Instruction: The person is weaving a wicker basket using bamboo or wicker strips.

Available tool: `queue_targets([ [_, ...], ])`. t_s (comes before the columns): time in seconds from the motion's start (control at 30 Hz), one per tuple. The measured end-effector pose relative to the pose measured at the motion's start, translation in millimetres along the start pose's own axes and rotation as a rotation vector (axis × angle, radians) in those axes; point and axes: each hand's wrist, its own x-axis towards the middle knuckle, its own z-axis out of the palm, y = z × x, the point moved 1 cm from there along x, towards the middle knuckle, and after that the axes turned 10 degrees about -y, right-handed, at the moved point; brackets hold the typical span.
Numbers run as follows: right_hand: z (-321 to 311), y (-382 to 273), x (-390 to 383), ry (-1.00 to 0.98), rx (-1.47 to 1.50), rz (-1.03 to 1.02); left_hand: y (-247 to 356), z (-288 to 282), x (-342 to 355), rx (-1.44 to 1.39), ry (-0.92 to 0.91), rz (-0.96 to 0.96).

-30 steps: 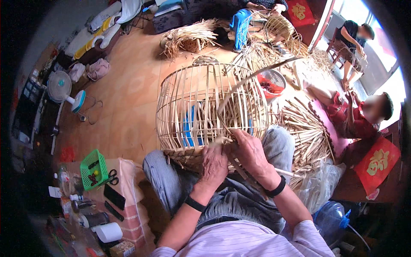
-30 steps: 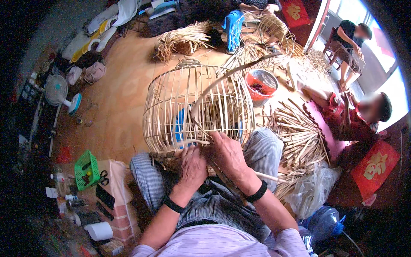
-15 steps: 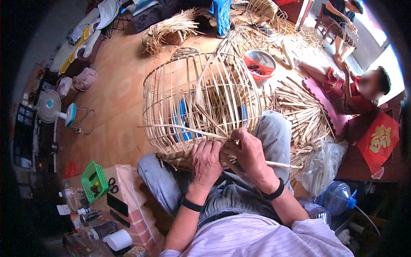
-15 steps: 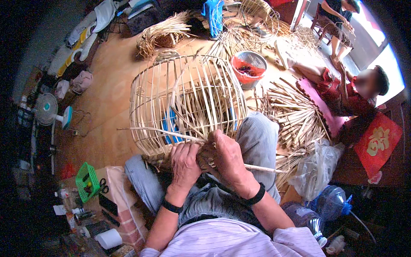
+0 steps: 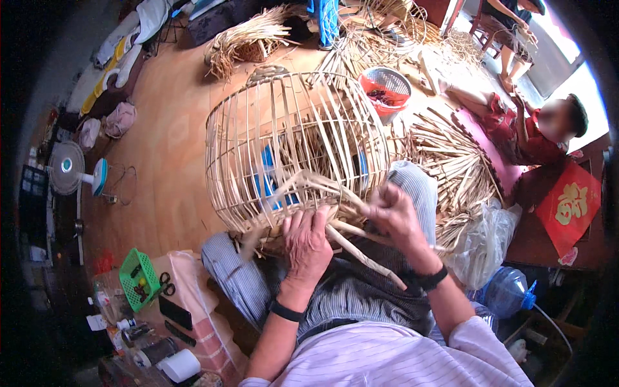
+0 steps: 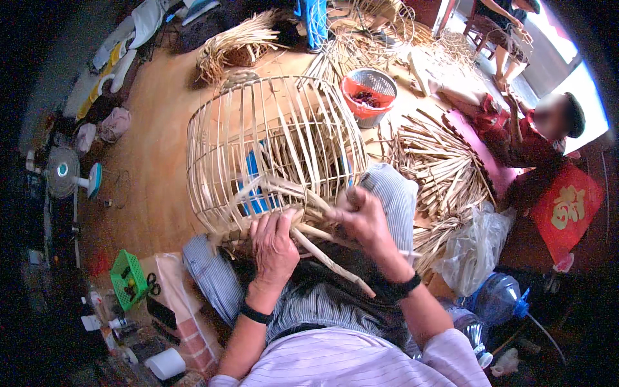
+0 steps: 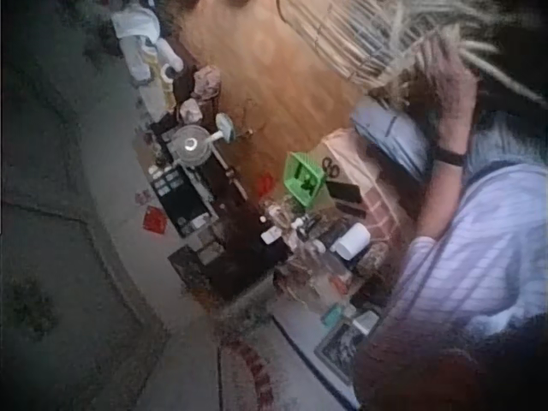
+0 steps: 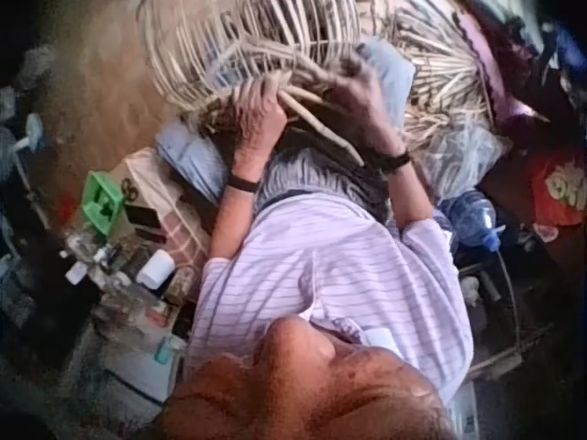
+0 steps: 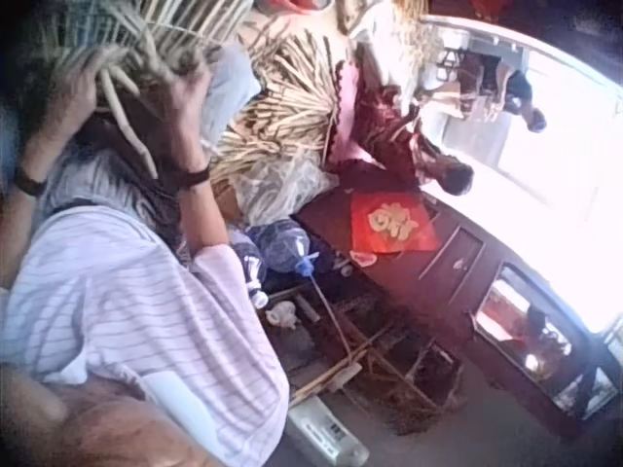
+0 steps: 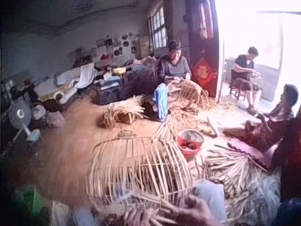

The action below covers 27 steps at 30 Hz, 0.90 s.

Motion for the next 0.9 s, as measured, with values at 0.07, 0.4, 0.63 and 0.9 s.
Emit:
queue_targets([
  [0.07,15,13,-31,0.013,0.136,0.102,-2,0,4,0.038,0.064,0.063],
  [0.4,27,-41,12,-0.106,-0.999,-0.282,1,-37,9,-0.209,-0.117,0.060],
  [0.63,21,-40,-4,-0.007,-1.090,-0.382,-6,-30,11,-0.235,-0.093,-0.044],
  [0.9,7,-24,-40,0.085,-1.143,-0.259,-1,-29,14,-0.171,-0.120,-0.078],
])
